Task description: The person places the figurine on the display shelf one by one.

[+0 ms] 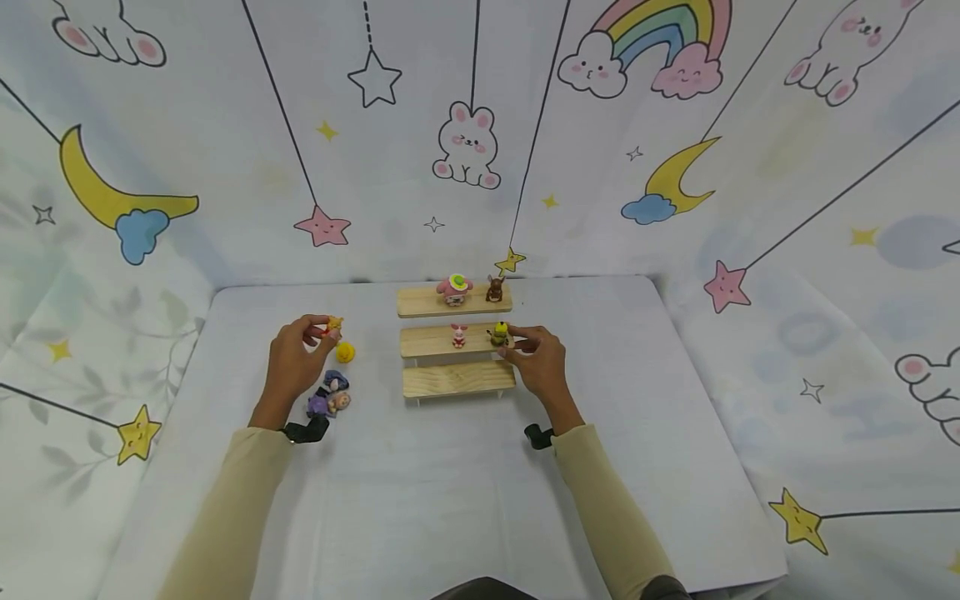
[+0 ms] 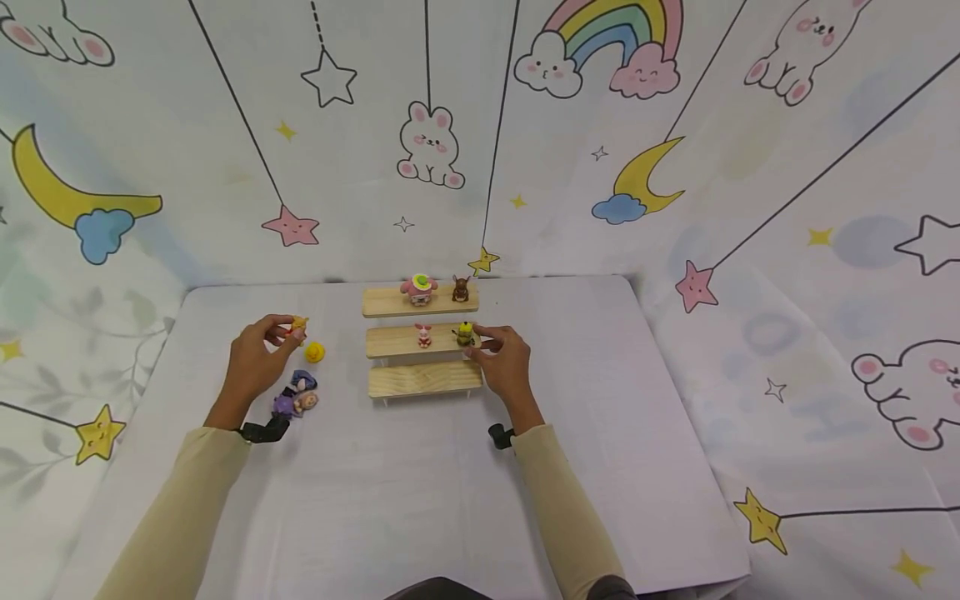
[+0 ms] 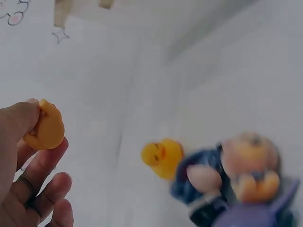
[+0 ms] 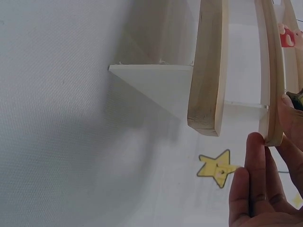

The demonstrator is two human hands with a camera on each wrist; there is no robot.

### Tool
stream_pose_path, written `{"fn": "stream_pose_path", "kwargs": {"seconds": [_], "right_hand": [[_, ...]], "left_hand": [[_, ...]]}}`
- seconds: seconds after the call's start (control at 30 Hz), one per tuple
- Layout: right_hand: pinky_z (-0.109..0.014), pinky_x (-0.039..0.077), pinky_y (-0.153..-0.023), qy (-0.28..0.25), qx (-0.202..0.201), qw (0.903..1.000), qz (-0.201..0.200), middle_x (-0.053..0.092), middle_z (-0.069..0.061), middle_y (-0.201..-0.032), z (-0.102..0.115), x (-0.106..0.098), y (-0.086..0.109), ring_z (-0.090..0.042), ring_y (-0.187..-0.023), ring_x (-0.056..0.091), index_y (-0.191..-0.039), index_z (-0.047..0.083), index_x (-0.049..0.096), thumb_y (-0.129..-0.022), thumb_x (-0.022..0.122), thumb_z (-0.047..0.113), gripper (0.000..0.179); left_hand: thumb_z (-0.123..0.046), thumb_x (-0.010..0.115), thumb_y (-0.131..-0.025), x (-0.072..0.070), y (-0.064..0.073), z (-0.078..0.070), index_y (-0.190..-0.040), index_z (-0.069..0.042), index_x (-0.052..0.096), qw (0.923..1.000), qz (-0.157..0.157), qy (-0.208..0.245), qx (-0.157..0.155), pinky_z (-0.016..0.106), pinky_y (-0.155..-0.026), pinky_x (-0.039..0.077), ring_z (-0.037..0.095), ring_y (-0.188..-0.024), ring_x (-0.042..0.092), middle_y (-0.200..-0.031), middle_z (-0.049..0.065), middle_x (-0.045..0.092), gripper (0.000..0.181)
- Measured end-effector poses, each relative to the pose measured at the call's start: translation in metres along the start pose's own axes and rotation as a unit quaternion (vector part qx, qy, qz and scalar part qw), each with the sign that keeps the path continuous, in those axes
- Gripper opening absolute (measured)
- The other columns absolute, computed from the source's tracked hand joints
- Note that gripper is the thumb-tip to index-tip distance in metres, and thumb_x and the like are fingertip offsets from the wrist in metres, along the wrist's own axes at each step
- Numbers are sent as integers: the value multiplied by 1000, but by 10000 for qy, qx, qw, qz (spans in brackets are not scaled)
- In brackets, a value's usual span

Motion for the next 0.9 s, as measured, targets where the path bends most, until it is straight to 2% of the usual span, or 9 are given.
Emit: {"fn": "stream_pose_path", "kwargs": {"seconds": [0.23,0.4,0.57,0.77,0.9], "right_hand": [[-46,58,-102,-8,-86,10000,-9,73,-8,-124,-1,-1,-1,-27,-107,74,-130,15,77,-88,89,19,44],[-45,58,-101,65,-116,9999,-21,72,-8,-124,-2,0,-1,-27,-107,74,-131,15,77,-88,89,18,44],[-46,58,-100,81,-152,9998,-39,72,-9,-126,-1,0,0,-27,-107,75,-131,15,77,-88,89,18,45],[-45,59,-100,92,-195,9998,-56,72,-10,-125,-1,0,0,-27,-106,75,-131,14,77,-89,89,17,44],[-45,59,-100,67,-178,9998,-73,72,-9,-124,0,0,0,-27,-105,75,-130,14,77,-88,89,18,44]], "left_hand": [[-37,67,-106,10,-9,-34,-139,-6,62,9990,-25,404,171,45,-93,44,35,-108,58,-116,17,69,46],[-33,73,-102,16,-15,-54,-134,-6,65,9966,-170,684,419,45,-92,43,34,-106,61,-111,17,73,42],[-30,76,-101,25,-18,-71,-133,-7,66,9940,-138,916,585,43,-90,44,32,-102,63,-107,16,75,41],[-30,75,-102,33,-22,-87,-139,-12,66,9924,-152,860,862,36,-84,40,30,-101,61,-106,14,74,42],[-30,76,-101,37,-26,-96,-137,-11,67,9915,-267,861,938,36,-85,39,31,-103,60,-109,14,73,42]]}}
Point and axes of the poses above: each hand's wrist, its own y-axis away from the middle knuckle, its own x-axis out of the palm, z = x × y, the point moved 7 cm from there along -y, towards the middle knuckle
